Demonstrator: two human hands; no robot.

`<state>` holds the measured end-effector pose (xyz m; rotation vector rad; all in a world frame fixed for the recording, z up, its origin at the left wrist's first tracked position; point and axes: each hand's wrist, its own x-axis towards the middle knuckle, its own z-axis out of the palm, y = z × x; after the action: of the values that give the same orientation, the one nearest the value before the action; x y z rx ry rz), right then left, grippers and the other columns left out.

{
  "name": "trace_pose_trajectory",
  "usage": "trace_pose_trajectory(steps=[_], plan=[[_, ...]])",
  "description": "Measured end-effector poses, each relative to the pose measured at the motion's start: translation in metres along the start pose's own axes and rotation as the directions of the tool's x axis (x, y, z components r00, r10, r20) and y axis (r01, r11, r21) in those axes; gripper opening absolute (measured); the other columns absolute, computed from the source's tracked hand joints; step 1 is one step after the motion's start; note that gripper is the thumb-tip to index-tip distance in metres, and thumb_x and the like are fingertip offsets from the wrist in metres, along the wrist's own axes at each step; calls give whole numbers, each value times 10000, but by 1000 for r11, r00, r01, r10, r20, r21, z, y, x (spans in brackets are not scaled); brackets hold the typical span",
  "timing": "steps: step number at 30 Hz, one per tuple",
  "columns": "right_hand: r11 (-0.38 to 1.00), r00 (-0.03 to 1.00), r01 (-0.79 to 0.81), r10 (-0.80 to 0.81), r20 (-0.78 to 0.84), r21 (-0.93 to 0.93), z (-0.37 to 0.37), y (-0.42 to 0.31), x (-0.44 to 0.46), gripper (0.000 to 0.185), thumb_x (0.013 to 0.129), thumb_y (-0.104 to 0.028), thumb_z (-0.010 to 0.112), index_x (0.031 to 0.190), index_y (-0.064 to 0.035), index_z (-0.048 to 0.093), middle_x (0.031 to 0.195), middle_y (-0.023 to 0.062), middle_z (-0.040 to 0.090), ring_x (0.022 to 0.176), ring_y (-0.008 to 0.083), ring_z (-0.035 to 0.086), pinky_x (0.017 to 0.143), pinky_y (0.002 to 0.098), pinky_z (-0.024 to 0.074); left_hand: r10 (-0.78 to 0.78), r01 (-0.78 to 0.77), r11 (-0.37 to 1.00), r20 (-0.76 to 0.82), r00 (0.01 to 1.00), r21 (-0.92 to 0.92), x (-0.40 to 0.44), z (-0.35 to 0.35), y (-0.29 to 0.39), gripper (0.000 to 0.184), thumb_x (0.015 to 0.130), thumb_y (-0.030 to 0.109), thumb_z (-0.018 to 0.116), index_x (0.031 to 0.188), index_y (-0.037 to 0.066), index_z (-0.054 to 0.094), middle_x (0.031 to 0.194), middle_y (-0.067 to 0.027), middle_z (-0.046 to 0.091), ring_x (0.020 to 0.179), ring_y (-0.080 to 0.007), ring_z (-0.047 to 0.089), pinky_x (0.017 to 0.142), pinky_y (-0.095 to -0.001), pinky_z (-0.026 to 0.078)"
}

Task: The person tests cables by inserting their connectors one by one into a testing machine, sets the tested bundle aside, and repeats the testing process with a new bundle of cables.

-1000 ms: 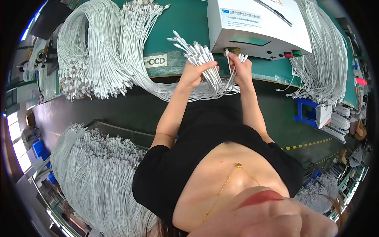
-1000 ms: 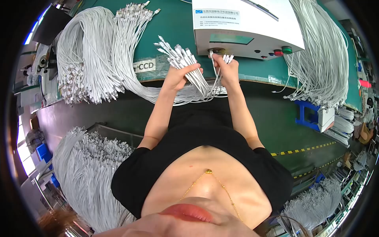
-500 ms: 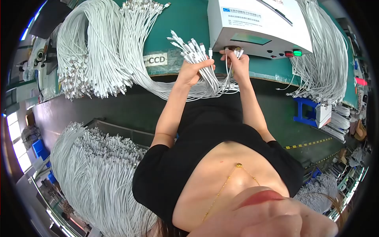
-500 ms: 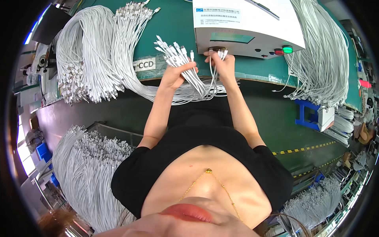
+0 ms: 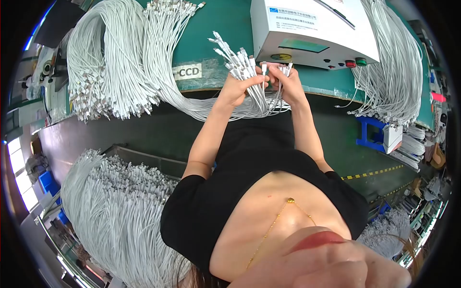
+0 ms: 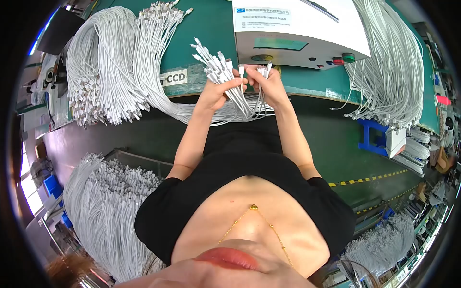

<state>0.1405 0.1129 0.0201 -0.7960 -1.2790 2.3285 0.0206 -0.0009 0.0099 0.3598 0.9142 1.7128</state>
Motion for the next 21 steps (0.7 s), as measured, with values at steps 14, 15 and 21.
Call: trace_pose_trajectory(steps=[14, 15, 21], plan=[[698, 974, 209, -208, 86, -685, -2, -21, 3, 168, 814, -110, 528, 738, 23, 597, 569, 15, 527, 504, 72, 472, 462, 230, 378, -100, 100, 994, -4, 995, 32, -6, -7, 1, 291, 735, -34, 644, 992, -42, 508, 850, -141, 604, 734, -214, 641, 599, -301, 553], [698, 974, 210, -208, 86, -684, -3, -20, 2, 168, 814, -110, 528, 738, 23, 597, 569, 15, 527, 504, 72, 472, 462, 230, 378, -85, 85, 996, -5, 996, 30, -6, -5, 0, 287, 734, -34, 646, 987, -40, 510, 862, -137, 596, 744, -217, 640, 599, -304, 554], [453, 597, 440, -793, -124, -776, -13, -30, -3, 56, 777, -8, 578, 826, 6, 600, 701, 48, 585, 637, 106, 553, 586, 230, 441, -71, 72, 997, -50, 996, 21, -6, 1, 3, 210, 749, -25, 644, 930, -4, 540, 808, -120, 610, 736, -213, 630, 607, -307, 535]])
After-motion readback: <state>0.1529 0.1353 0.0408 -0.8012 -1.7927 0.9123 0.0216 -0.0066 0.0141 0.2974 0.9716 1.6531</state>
